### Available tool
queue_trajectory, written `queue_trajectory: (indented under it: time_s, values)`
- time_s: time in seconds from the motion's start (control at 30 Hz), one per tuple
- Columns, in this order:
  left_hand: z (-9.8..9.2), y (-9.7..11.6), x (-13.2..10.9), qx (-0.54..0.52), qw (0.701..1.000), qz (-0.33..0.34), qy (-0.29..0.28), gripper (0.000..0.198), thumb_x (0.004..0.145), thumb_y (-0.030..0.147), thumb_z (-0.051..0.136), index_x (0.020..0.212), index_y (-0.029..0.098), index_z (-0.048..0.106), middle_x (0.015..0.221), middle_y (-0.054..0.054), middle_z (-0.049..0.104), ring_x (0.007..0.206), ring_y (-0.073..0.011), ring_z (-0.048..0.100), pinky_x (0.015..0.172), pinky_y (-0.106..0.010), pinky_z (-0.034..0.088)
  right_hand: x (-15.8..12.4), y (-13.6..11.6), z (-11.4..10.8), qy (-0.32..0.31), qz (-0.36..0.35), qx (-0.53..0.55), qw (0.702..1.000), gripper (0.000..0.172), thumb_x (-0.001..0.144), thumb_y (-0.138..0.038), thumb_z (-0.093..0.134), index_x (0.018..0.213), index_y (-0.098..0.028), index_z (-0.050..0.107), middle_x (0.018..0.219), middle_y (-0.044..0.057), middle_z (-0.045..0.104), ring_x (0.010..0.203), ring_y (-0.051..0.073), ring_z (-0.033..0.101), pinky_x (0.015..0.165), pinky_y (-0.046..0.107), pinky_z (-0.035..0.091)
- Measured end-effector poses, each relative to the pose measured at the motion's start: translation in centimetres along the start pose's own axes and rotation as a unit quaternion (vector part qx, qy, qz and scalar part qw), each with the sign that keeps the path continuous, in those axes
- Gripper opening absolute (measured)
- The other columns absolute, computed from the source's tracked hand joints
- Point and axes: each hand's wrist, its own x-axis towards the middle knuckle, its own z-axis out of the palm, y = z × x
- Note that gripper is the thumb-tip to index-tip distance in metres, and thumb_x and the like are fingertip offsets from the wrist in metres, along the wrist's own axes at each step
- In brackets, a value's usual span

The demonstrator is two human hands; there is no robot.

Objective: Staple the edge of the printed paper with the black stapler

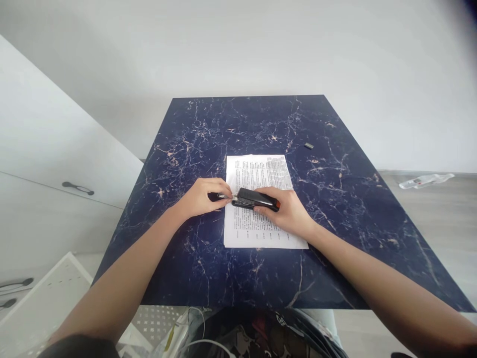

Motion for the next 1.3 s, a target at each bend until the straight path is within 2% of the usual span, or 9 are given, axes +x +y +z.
queue_trajectory:
  time_s: [0.2, 0.3, 0.4, 0.57, 0.77, 0.87, 0.97, 1.23, 1.3]
  values:
    - [-1.7, -0.6, -0.4, -0.038, 0.998, -0.017, -0.054, 0.027, 0.090, 0.025, 0.073, 0.113, 0.037, 0.081, 0.116, -0.004, 0.081, 0.108, -0.0239, 0.077, 0.103, -0.048, 0.062, 0.1, 0.2, -1.3, 0.014, 0.019, 0.020, 1.000, 0.027, 0.088, -0.033, 0.075, 0.114, -0.027, 0.076, 0.105, 0.003, 0.081, 0.091, 0.025, 0.075, 0.080, 0.043, 0.059]
    - [-2.2, -0.9, -0.6, -0.072, 0.994, -0.056, -0.061, 0.031, 0.090, 0.027, 0.073, 0.119, 0.037, 0.080, 0.116, -0.005, 0.081, 0.106, -0.0252, 0.079, 0.101, -0.048, 0.064, 0.2, 0.5, -2.3, 0.000, 0.015, 0.046, 0.999, 0.028, 0.087, -0.034, 0.077, 0.113, -0.026, 0.078, 0.106, 0.004, 0.081, 0.092, 0.025, 0.076, 0.080, 0.042, 0.059]
    - [-1.7, -0.7, -0.6, -0.093, 0.992, -0.071, -0.053, 0.025, 0.089, 0.028, 0.076, 0.112, 0.036, 0.082, 0.108, -0.005, 0.082, 0.098, -0.0240, 0.080, 0.094, -0.043, 0.067, 0.2, 0.6, -2.8, -0.027, -0.004, 0.078, 0.997, 0.031, 0.085, -0.035, 0.080, 0.115, -0.024, 0.078, 0.109, 0.005, 0.081, 0.092, 0.025, 0.076, 0.079, 0.040, 0.059]
    - [0.4, 0.7, -0.2, -0.077, 0.994, -0.061, -0.045, 0.026, 0.085, 0.025, 0.079, 0.109, 0.034, 0.079, 0.104, -0.004, 0.082, 0.096, -0.0232, 0.080, 0.095, -0.043, 0.067, -0.1, -0.4, -2.0, -0.061, -0.025, 0.106, 0.992, 0.031, 0.086, -0.032, 0.080, 0.116, -0.025, 0.078, 0.104, 0.005, 0.080, 0.088, 0.022, 0.074, 0.076, 0.037, 0.058]
    - [2.1, 1.4, -0.3, -0.060, 0.995, -0.030, -0.068, 0.029, 0.091, 0.016, 0.068, 0.113, 0.032, 0.076, 0.104, -0.003, 0.082, 0.094, -0.0217, 0.081, 0.088, -0.037, 0.067, -0.4, -1.5, -0.6, -0.067, -0.062, 0.077, 0.993, 0.021, 0.086, -0.026, 0.077, 0.107, -0.027, 0.080, 0.094, 0.003, 0.078, 0.081, 0.021, 0.071, 0.073, 0.036, 0.056]
    - [2.1, 1.1, -0.3, -0.040, 0.998, -0.020, -0.051, 0.030, 0.092, 0.015, 0.065, 0.112, 0.033, 0.078, 0.100, -0.001, 0.082, 0.087, -0.0210, 0.081, 0.082, -0.033, 0.067, -0.5, -1.5, -0.6, -0.057, -0.060, 0.080, 0.993, 0.026, 0.084, -0.025, 0.079, 0.110, -0.028, 0.079, 0.095, 0.003, 0.078, 0.081, 0.021, 0.071, 0.073, 0.036, 0.057]
    - [1.8, 0.9, -0.3, -0.042, 0.998, -0.040, -0.032, 0.023, 0.091, 0.019, 0.068, 0.106, 0.033, 0.079, 0.099, 0.000, 0.082, 0.084, -0.0212, 0.081, 0.077, -0.032, 0.068, -0.4, -1.4, -0.7, -0.045, -0.056, 0.094, 0.993, 0.029, 0.084, -0.024, 0.080, 0.113, -0.028, 0.079, 0.095, 0.003, 0.077, 0.082, 0.021, 0.071, 0.073, 0.035, 0.058]
    - [1.1, 0.7, -0.1, -0.009, 0.998, -0.037, -0.039, 0.013, 0.093, 0.026, 0.071, 0.105, 0.031, 0.075, 0.099, -0.001, 0.081, 0.088, -0.0206, 0.079, 0.083, -0.036, 0.066, -0.3, -1.0, -0.4, -0.052, -0.090, 0.071, 0.992, 0.021, 0.086, -0.025, 0.079, 0.107, -0.028, 0.079, 0.090, 0.002, 0.077, 0.085, 0.022, 0.071, 0.074, 0.037, 0.058]
    - [1.0, 0.4, 0.0, 0.005, 0.999, -0.028, -0.019, 0.011, 0.095, 0.026, 0.069, 0.104, 0.030, 0.075, 0.098, -0.001, 0.080, 0.087, -0.0196, 0.078, 0.082, -0.035, 0.065, -0.3, -0.8, -0.3, -0.052, -0.097, 0.062, 0.992, 0.024, 0.086, -0.025, 0.079, 0.110, -0.027, 0.077, 0.094, 0.003, 0.078, 0.088, 0.023, 0.072, 0.076, 0.038, 0.059]
